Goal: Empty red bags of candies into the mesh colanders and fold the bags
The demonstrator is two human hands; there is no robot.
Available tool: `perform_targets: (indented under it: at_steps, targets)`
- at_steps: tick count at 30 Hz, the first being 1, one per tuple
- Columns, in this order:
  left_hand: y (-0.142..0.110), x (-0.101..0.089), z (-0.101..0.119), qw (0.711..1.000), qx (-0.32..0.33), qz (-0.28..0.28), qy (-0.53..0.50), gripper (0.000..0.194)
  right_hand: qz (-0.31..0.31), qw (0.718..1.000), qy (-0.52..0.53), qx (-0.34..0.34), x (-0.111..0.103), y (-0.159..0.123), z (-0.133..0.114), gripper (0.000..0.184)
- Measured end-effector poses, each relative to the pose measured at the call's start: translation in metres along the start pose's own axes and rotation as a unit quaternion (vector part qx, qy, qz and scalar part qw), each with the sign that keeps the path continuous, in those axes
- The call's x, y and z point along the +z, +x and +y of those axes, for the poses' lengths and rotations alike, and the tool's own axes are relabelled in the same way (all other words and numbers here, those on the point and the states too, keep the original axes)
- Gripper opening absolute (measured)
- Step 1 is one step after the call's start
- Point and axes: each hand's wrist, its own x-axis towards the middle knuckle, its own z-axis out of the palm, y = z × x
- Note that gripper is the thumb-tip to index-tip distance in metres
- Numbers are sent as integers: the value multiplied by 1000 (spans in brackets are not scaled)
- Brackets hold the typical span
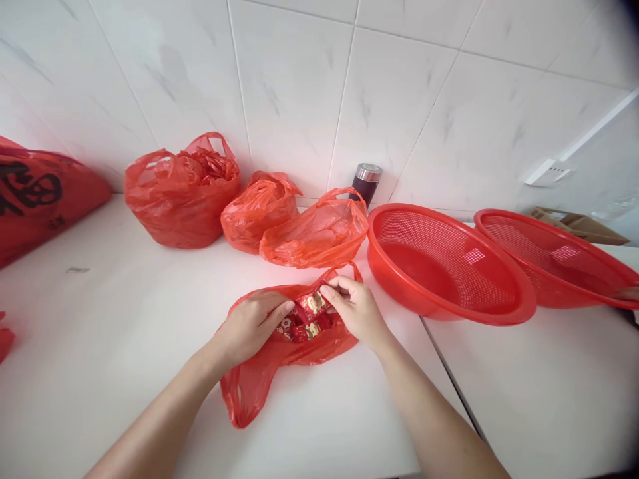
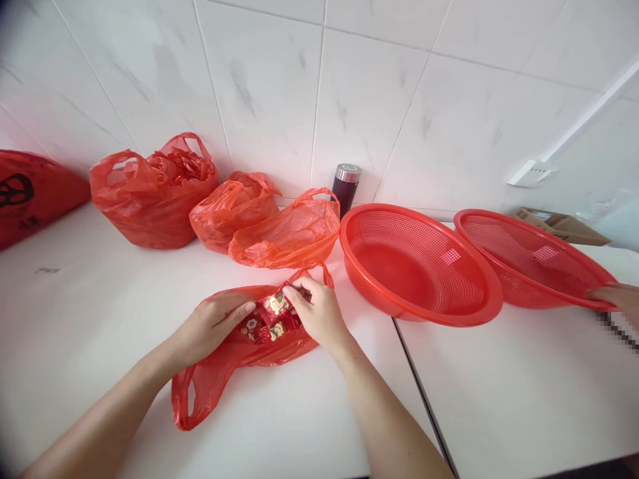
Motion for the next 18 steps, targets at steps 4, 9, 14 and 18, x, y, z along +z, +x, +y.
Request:
perform_targets:
  at_steps: [4,9,14,18]
  targets:
    - [0,4,-15,986,-27,29,164,36,29,989,-145,5,-4,0,3,23]
    - [-2,8,-19,978,-42,25,203,47,34,959,-281,7,3,-2,6,31]
    - [0,2,-12,992,-48,29,117,25,25,939,-342,-22,8,-3,9,25]
    - [3,-2,-6,994,-70,54,61,16,16,931,-363,-32,6,-2,11,14]
